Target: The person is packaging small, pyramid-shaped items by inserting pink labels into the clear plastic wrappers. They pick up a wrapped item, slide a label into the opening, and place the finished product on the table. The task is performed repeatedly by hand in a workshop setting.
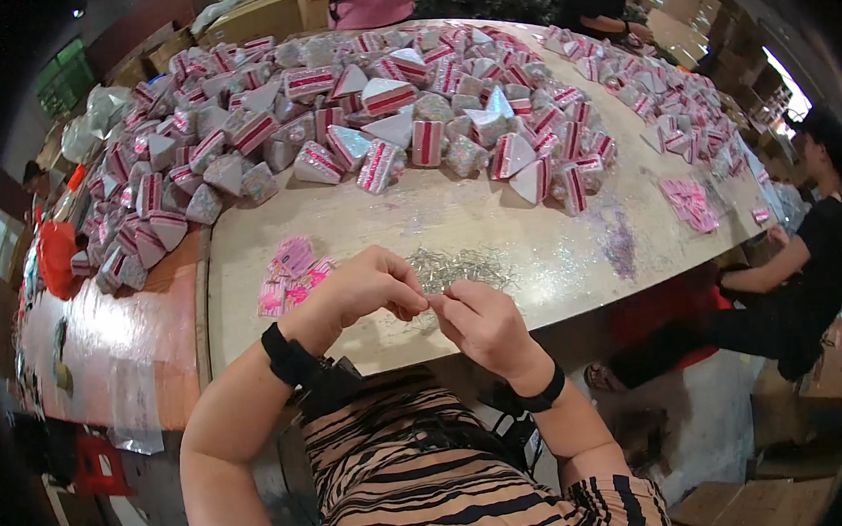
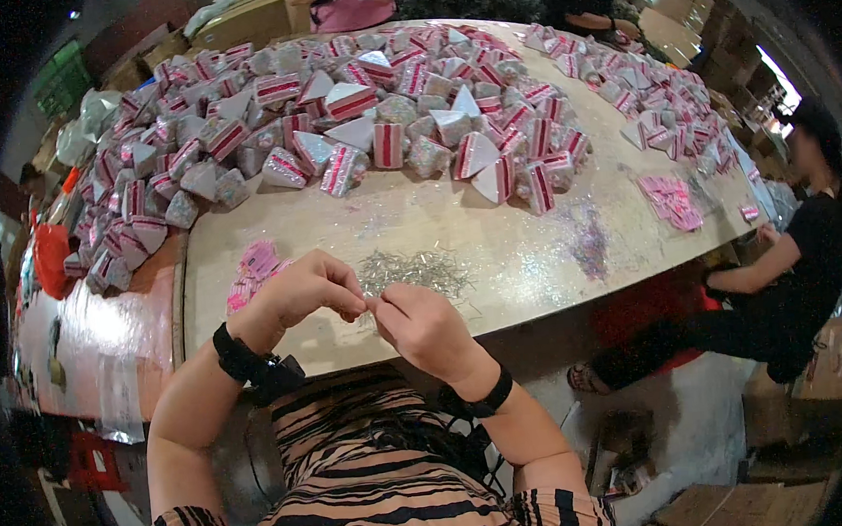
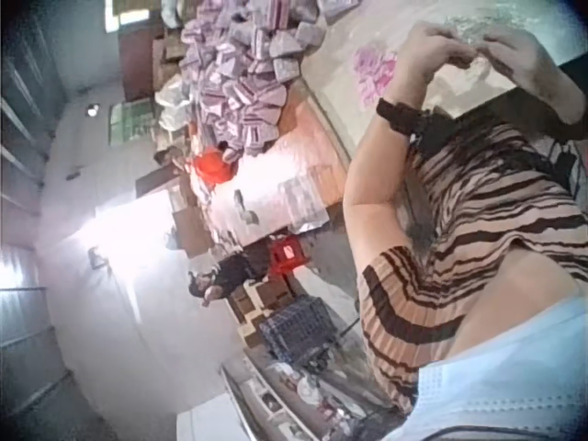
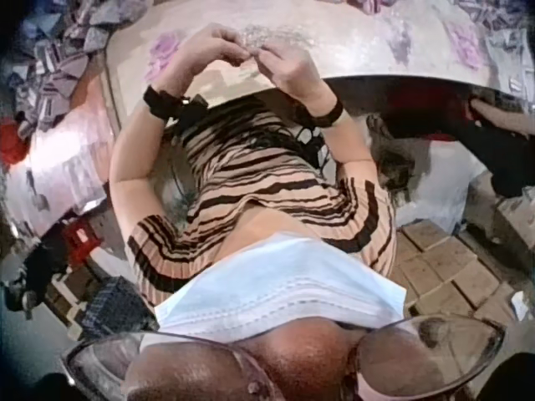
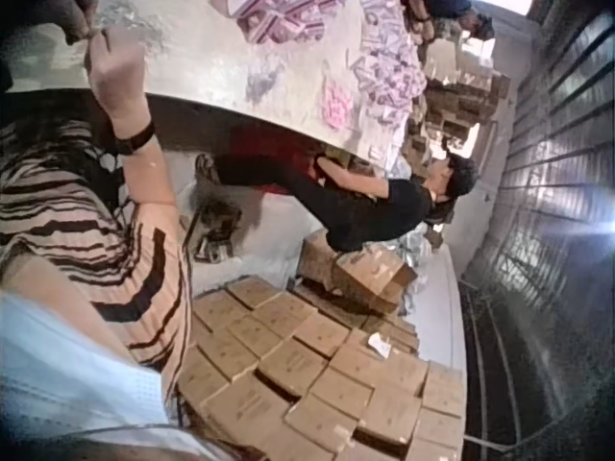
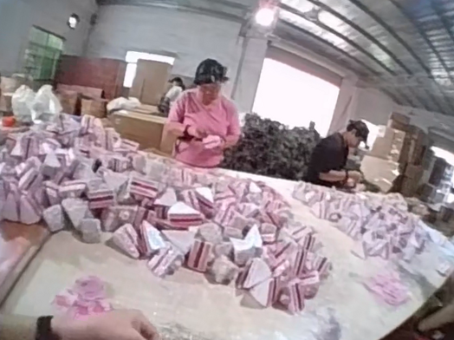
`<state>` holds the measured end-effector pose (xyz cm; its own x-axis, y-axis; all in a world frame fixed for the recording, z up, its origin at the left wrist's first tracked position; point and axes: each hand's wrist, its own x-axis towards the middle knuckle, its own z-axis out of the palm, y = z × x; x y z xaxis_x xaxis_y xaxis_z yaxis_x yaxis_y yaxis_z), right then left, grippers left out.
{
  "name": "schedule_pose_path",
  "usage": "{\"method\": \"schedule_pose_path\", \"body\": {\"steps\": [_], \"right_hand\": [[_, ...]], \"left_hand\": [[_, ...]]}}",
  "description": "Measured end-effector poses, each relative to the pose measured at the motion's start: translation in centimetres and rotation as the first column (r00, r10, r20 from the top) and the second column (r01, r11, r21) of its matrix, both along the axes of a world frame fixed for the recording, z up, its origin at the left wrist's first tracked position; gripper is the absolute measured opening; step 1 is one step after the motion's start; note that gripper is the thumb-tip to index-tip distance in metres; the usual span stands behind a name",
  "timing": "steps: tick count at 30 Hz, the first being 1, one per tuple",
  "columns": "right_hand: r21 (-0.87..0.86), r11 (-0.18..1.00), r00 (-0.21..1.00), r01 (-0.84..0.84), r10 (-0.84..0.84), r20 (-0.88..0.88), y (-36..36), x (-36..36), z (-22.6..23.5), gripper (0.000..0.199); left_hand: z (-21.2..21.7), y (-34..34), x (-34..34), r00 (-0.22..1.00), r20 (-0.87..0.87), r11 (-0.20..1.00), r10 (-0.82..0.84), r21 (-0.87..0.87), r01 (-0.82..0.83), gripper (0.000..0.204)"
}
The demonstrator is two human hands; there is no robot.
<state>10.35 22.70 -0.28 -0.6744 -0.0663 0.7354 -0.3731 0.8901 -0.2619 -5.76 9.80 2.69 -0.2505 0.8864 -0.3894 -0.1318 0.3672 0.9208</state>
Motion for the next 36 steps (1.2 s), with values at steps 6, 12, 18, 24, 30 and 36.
{"method": "schedule_pose_path", "body": {"steps": [6, 12, 18, 24, 30, 36], "right_hand": [[0.124, 0.988, 0.996, 0.089, -0.085, -0.035, 1.2, -0.4, -1.1, 0.014], [-0.095, 0.968, 0.968, 0.232, -0.240, -0.080, 3.5, 0.0, -1.3, 0.023], [-0.190, 0.961, 0.967, 0.201, -0.226, -0.117, 4.1, 0.2, -1.6, 0.024], [-0.217, 0.944, 0.953, 0.250, -0.279, -0.116, 4.9, 1.1, -1.8, 0.023], [-0.314, 0.912, 0.945, 0.263, -0.310, -0.108, 5.1, 2.1, -1.2, 0.016], [-0.400, 0.881, 0.940, 0.251, -0.321, -0.116, 5.7, 1.3, 0.6, 0.011]], "left_hand": [[-0.6, 1.9, -1.2, 0.993, 0.081, 0.994, -0.088, -0.060, 0.093, 0.014], [-2.7, 6.6, -6.5, 0.450, -0.885, 0.993, 0.116, 0.102, -0.056, 0.038], [-6.4, 9.5, -11.4, 0.088, -0.984, 0.929, 0.156, 0.116, -0.351, 0.068], [-7.0, 10.7, -11.6, 0.058, -0.955, 0.907, 0.290, 0.255, -0.336, 0.063], [-3.6, 9.3, -8.6, 0.438, -0.811, 0.906, 0.389, 0.249, -0.343, 0.065], [-1.7, 5.6, -2.5, 0.838, -0.197, 0.798, 0.509, 0.473, -0.373, 0.066]]}}
